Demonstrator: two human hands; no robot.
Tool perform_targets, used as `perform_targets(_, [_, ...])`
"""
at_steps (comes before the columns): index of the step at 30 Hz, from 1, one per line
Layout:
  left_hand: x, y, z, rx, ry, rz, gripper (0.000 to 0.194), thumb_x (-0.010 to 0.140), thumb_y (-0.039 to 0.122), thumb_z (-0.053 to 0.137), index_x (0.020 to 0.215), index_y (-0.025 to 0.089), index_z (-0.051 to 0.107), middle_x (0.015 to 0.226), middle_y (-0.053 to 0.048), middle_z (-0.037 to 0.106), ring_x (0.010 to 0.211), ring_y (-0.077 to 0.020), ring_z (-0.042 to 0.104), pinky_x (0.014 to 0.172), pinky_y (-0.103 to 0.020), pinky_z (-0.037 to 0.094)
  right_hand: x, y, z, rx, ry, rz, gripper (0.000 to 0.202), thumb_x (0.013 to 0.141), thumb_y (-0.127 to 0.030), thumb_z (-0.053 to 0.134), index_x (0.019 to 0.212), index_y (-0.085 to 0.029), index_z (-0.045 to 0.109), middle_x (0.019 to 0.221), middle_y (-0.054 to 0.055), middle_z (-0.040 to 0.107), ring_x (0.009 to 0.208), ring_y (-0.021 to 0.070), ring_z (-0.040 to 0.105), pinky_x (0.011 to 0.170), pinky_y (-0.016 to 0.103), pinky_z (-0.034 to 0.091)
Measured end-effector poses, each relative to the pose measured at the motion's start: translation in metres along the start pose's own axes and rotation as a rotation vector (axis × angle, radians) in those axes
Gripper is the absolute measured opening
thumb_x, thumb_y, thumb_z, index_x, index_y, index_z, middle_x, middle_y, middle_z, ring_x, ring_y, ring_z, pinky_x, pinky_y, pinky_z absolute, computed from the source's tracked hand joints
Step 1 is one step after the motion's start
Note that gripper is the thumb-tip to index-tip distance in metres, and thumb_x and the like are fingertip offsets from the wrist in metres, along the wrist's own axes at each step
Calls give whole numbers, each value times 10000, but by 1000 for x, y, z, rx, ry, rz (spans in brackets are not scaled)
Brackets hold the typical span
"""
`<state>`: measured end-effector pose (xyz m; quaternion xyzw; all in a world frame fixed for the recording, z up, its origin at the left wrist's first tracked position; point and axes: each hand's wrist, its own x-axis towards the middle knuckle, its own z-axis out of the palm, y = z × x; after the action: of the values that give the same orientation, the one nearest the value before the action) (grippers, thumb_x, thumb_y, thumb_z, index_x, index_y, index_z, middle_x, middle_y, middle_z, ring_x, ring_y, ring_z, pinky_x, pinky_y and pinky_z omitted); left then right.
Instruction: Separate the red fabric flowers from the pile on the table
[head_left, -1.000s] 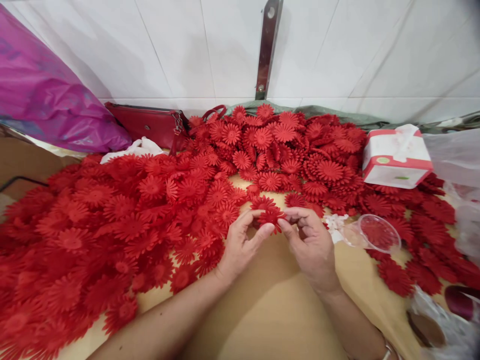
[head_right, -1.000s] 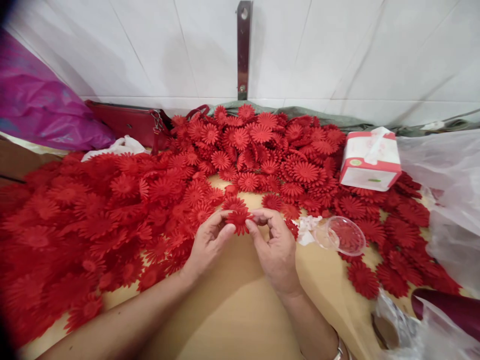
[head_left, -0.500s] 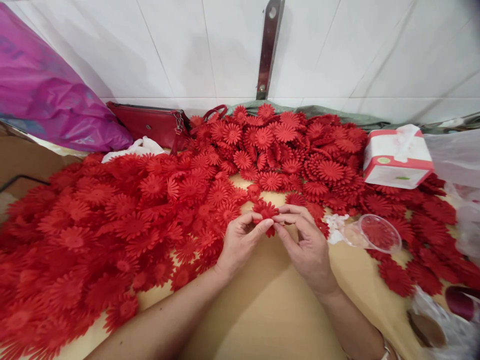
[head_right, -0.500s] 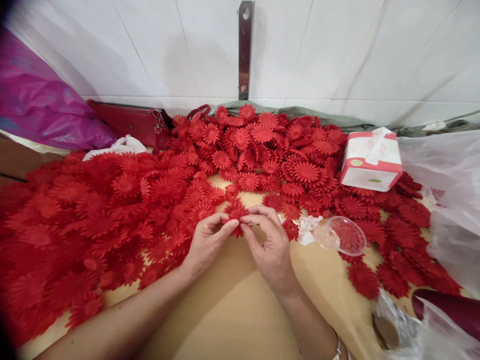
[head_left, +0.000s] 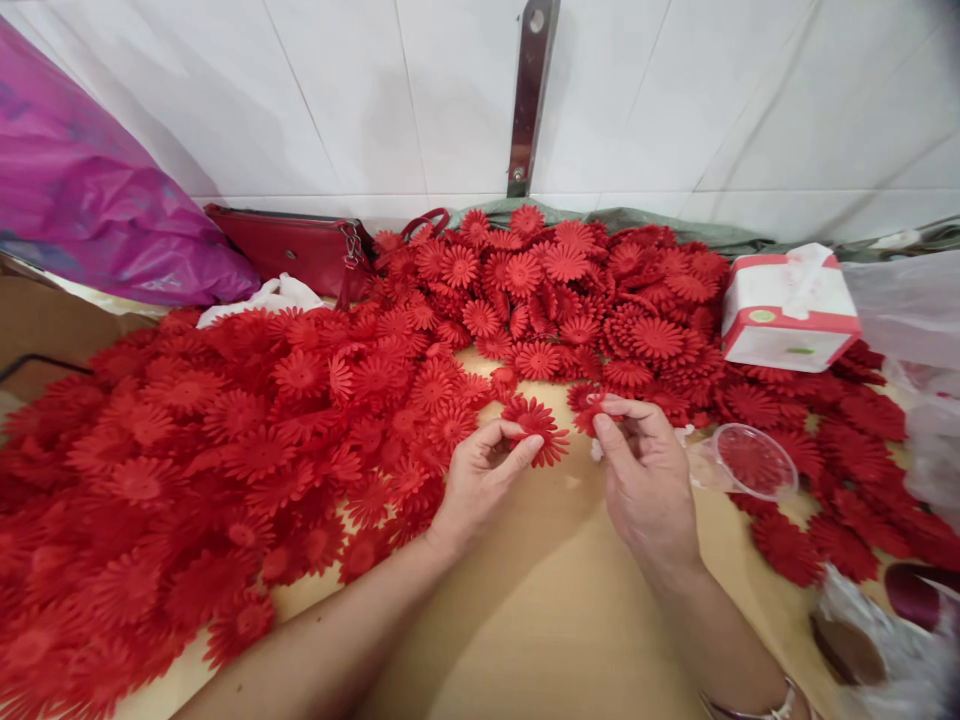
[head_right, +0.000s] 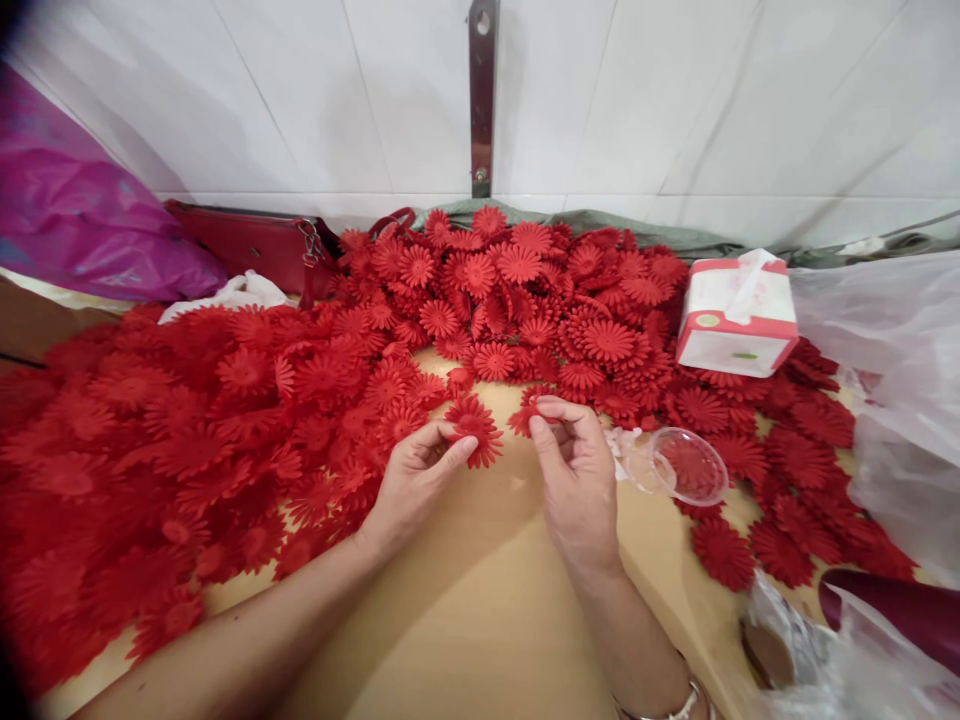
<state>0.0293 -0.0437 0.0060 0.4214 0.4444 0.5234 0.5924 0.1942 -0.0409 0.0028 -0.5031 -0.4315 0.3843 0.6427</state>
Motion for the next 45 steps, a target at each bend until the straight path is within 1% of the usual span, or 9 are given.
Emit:
perform_targets(5, [0,6,2,-49,53,13,395,752,476,831,749,176,573,669,63,501,607,-75,411,612,-202,376,-2,-3,5,27,-34,26,261,824,-299,785,1046,-266,652,1046,11,702,904,135,669,823,282,546])
perform_targets(11, [2,9,1,-19,144,85,395,793,512,787,782,182,571,745,35,546,698,-100,483,685,-209,435,-4,-1,5,-82,-69,8,375,839,-285,765,1193,-275,642,1127,36,677,976,159,653,901,339,548])
perform_targets(16, [3,6,-1,12,189,121,318,865,474,727,867,178,612,797,16,598,744,-115,562,748,-224,473,-6,1,3,-111,-101,57,300,855,-317,751,1140,-265,674,1028,25,697,936,169,643,873,333,533])
perform_targets(23, [3,4,-2,-28,163,120,304,855,449,748,914,182,616,752,24,619,723,-120,612,749,-238,506,-6,2,2,-84,-204,108,249,921,-370,676,1136,-246,657,1126,57,737,982,196,678,925,381,534])
perform_targets(29, [3,-1,-5,-100,157,100,303,921,480,666,908,182,609,814,4,662,745,-118,630,809,-253,502,-8,4,4,-292,-287,-10,315,913,-305,665,1218,-242,620,1157,68,692,1081,209,654,997,406,514])
perform_targets(33, [4,0,-3,-148,206,84,397,769,497,818,898,190,601,833,14,669,729,-111,631,773,-245,509,-11,-1,6,-385,-290,-161,292,947,-291,622,1235,-245,620,1238,89,634,1154,221,616,1000,412,511])
perform_targets(35, [4,3,-1,-132,186,84,401,718,467,860,875,187,620,833,11,674,738,-114,621,759,-244,512,-12,-7,6,-382,-273,-182,266,974,-322,594,1229,-252,626,1249,90,632,1164,225,612,1010,415,506])
perform_targets(40, [2,8,0,1,128,105,256,797,390,789,848,170,669,828,-3,662,793,-131,598,795,-247,500,-16,-15,6,-322,-324,-100,275,1009,-389,550,1236,-257,632,1224,75,674,1154,213,633,1037,399,492])
perform_targets(45, [-2,6,-1,132,11,142,95,857,262,692,897,176,683,848,-17,674,790,-143,608,764,-244,496,-18,-8,9,-300,-327,-99,259,950,-382,657,1178,-261,628,1138,52,675,1059,203,650,977,388,519])
